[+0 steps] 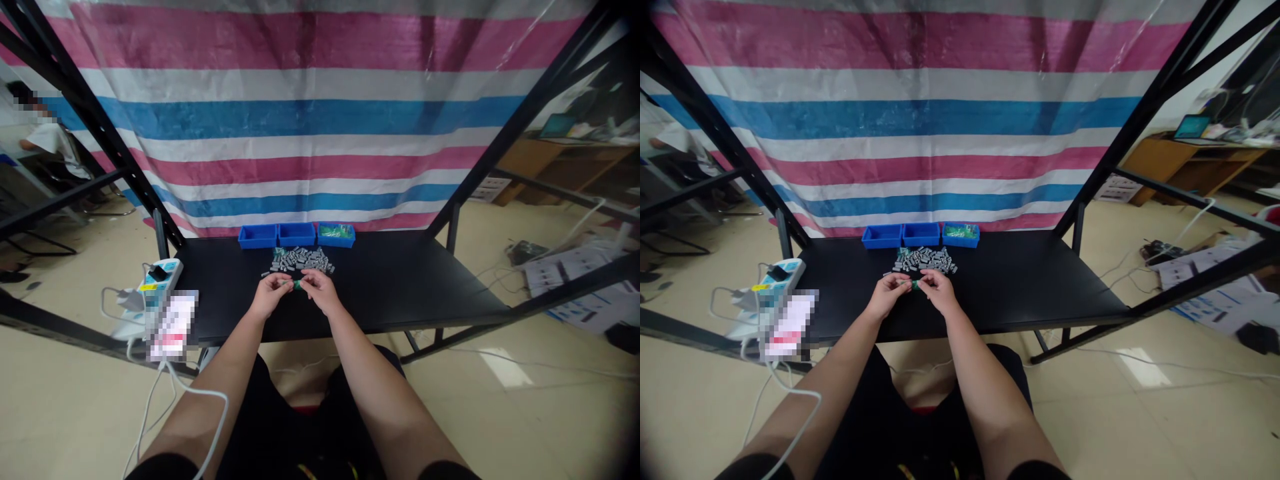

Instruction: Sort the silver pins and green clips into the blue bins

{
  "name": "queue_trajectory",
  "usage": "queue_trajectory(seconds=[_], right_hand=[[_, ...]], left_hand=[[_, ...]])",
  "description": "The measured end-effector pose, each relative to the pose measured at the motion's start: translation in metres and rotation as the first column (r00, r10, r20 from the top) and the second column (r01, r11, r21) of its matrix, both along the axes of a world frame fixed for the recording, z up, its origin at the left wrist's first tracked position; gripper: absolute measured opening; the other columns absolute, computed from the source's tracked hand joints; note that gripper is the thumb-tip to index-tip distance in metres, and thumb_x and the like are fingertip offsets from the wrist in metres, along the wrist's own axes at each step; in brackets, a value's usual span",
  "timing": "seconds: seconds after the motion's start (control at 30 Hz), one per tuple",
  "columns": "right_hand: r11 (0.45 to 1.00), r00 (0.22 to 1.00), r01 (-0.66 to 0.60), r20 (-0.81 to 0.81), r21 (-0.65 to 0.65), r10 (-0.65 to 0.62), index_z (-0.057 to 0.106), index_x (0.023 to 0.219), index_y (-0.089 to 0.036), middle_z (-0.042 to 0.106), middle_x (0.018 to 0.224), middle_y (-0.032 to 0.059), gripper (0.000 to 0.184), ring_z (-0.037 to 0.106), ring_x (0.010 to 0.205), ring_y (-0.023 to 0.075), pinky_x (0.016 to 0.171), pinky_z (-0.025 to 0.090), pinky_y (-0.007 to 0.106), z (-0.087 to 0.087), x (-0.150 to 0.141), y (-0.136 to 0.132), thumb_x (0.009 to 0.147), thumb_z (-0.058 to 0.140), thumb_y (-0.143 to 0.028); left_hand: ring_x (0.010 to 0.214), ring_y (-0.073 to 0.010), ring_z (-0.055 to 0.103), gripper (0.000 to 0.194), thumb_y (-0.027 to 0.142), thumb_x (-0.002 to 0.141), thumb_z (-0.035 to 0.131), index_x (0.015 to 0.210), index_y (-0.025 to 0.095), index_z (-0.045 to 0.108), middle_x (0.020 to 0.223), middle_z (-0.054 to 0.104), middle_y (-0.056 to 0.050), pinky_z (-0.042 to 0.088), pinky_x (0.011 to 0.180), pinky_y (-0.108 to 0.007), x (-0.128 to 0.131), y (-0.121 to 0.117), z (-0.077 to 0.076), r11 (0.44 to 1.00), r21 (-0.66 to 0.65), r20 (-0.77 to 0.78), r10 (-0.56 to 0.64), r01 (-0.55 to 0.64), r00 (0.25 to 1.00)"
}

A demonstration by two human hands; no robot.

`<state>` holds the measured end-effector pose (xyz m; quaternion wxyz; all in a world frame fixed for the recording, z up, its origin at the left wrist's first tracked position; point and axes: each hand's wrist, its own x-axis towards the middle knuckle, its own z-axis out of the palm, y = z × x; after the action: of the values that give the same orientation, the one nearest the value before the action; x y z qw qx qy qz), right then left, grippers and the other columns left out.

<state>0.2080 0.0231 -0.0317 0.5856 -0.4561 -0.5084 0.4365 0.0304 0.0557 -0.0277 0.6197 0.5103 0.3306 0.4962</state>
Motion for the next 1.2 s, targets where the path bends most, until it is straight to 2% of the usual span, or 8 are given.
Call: queue_trajectory(seconds=[0.13, 0.3, 0.4, 0.53, 0.67, 0.83, 1.07, 1.2], right_hand=[[0.997, 0.995, -0.039, 0.092, -0.060, 0.044, 0.073, 0.094, -0.019, 0.064, 0.064, -0.0012, 0.037, 0.054, 0.049, 0.0105, 0.041, 0.042, 0.021, 0.0036, -0.0013, -0.0022, 0.073, 0.078, -0.049], [0.995, 0.984, 0.024, -0.172, -0.096, -0.040, 0.068, 0.080, -0.019, 0.068, 0.071, 0.0007, 0.039, 0.065, 0.058, 0.0135, 0.056, 0.058, 0.028, 0.0032, 0.0038, -0.0023, 0.069, 0.081, -0.054], [0.994, 0.972, 0.015, -0.234, -0.109, -0.040, 0.068, 0.084, -0.019, 0.070, 0.078, 0.0016, 0.039, 0.068, 0.063, 0.0147, 0.061, 0.061, 0.030, 0.0028, 0.0049, -0.0029, 0.070, 0.082, -0.053], [0.988, 0.985, -0.087, -0.162, -0.128, 0.066, 0.070, 0.099, -0.019, 0.072, 0.081, 0.0026, 0.047, 0.070, 0.063, 0.0168, 0.061, 0.061, 0.033, 0.0024, 0.0006, -0.0027, 0.066, 0.086, -0.048], [0.985, 0.987, -0.090, -0.143, -0.146, 0.069, 0.068, 0.083, -0.017, 0.070, 0.068, 0.0010, 0.041, 0.069, 0.062, 0.0168, 0.064, 0.059, 0.032, -0.0004, 0.0005, -0.0009, 0.063, 0.087, -0.047], [0.984, 0.977, -0.036, -0.214, -0.176, -0.002, 0.067, 0.078, -0.018, 0.068, 0.065, -0.0004, 0.040, 0.067, 0.060, 0.0154, 0.062, 0.056, 0.030, -0.0003, 0.0050, -0.0004, 0.062, 0.087, -0.049], [0.985, 0.982, 0.000, -0.188, -0.175, -0.033, 0.070, 0.078, -0.018, 0.069, 0.067, 0.0006, 0.040, 0.066, 0.058, 0.0164, 0.060, 0.056, 0.031, 0.0037, 0.0016, -0.0016, 0.061, 0.087, -0.051], [0.986, 0.984, -0.014, -0.179, -0.165, -0.015, 0.071, 0.083, -0.018, 0.071, 0.073, 0.0014, 0.039, 0.068, 0.064, 0.0160, 0.067, 0.057, 0.032, 0.0021, 0.0033, -0.0021, 0.062, 0.088, -0.047]], left_hand=[[0.071, -0.0141, 0.070, 0.043, 0.035, 0.064, 0.090, 0.095, 0.013, 0.071, 0.076, 0.073, -0.003, 0.059, 0.079, -0.031, -0.0006, -0.0014, 0.0029, 1.000, 0.003, 0.012, -0.018, 0.018, 1.000], [0.066, -0.0104, 0.066, 0.037, 0.037, 0.065, 0.089, 0.089, 0.014, 0.071, 0.068, 0.067, 0.002, 0.060, 0.079, -0.029, 0.0000, -0.0006, 0.0042, 0.995, -0.055, 0.081, 0.086, -0.082, 0.993], [0.069, -0.0118, 0.068, 0.036, 0.039, 0.067, 0.087, 0.088, 0.014, 0.071, 0.070, 0.068, 0.001, 0.060, 0.080, -0.031, 0.0015, 0.0002, 0.0014, 0.995, -0.032, 0.053, 0.095, -0.094, 0.994], [0.071, -0.0155, 0.070, 0.035, 0.038, 0.067, 0.087, 0.089, 0.014, 0.072, 0.075, 0.073, -0.003, 0.058, 0.076, -0.031, 0.0025, -0.0011, -0.0018, 0.997, 0.074, -0.077, -0.002, 0.008, 0.997], [0.073, -0.0163, 0.070, 0.034, 0.037, 0.069, 0.086, 0.090, 0.015, 0.072, 0.080, 0.075, -0.005, 0.057, 0.075, -0.030, 0.0019, -0.0034, -0.0011, 0.992, 0.121, -0.106, -0.030, 0.043, 0.994], [0.079, -0.0170, 0.071, 0.039, 0.042, 0.075, 0.081, 0.100, 0.013, 0.074, 0.088, 0.076, -0.007, 0.059, 0.082, -0.033, 0.0033, -0.0027, 0.0003, 0.997, 0.053, -0.093, -0.043, 0.048, 0.995], [0.071, -0.0158, 0.070, 0.043, 0.046, 0.070, 0.084, 0.094, 0.012, 0.076, 0.080, 0.074, -0.006, 0.061, 0.076, -0.032, 0.0076, -0.0021, 0.0036, 0.999, -0.025, -0.076, 0.023, -0.025, 0.997], [0.073, -0.0167, 0.071, 0.042, 0.047, 0.071, 0.084, 0.093, 0.012, 0.075, 0.081, 0.075, -0.007, 0.061, 0.078, -0.033, 0.0073, -0.0029, 0.0034, 0.999, -0.015, -0.068, 0.035, -0.036, 0.997]])
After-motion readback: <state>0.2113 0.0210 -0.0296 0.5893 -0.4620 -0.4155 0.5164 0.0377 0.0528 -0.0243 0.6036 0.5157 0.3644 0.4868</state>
